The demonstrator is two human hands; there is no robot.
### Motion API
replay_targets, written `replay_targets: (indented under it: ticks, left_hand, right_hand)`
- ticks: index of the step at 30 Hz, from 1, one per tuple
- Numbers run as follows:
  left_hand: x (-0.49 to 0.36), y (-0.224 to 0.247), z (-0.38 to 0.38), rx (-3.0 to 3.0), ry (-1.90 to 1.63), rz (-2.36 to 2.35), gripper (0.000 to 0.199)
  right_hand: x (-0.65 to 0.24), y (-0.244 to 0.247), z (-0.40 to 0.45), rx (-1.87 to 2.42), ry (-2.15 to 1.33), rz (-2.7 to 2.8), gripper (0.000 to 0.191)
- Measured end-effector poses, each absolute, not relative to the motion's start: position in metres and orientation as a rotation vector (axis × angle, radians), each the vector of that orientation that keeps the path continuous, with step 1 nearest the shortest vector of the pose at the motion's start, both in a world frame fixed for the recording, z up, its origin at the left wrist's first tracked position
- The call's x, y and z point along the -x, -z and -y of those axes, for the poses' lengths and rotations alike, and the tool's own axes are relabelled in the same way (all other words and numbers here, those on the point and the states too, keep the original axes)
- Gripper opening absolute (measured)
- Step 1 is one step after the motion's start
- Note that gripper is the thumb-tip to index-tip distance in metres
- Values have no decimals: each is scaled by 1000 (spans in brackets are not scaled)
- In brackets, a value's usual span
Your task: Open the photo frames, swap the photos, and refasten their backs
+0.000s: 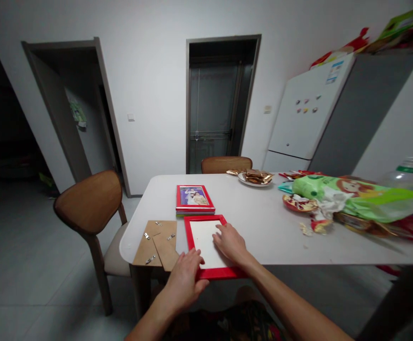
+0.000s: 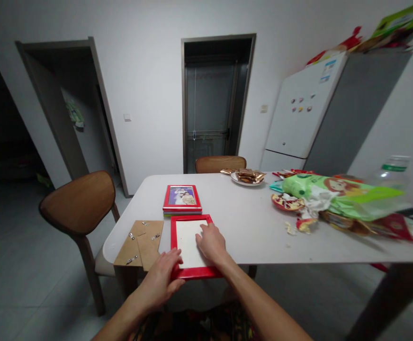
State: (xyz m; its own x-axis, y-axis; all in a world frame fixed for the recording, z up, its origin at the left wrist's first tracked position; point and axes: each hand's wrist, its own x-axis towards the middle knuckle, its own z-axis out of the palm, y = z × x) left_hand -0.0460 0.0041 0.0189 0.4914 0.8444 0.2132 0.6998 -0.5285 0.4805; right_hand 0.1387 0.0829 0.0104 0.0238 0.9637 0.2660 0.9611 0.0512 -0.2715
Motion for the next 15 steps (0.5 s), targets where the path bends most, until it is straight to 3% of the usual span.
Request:
replay_targets:
  ticks: [6,12,15]
  left_hand:
    - [134,2,-16,-2331,-706,-1745,51]
    - [164,16,-32,-2296,-708,-1916,38]
    - [160,18,-36,-2297,-772,-1903,32]
  right_hand:
    - [-74,-19,-58,1490,-147,2184,34]
    - [-22,-20,-45,1466,-125,2332,50]
    - [-14,-15,-45,1481,-101,2349,47]
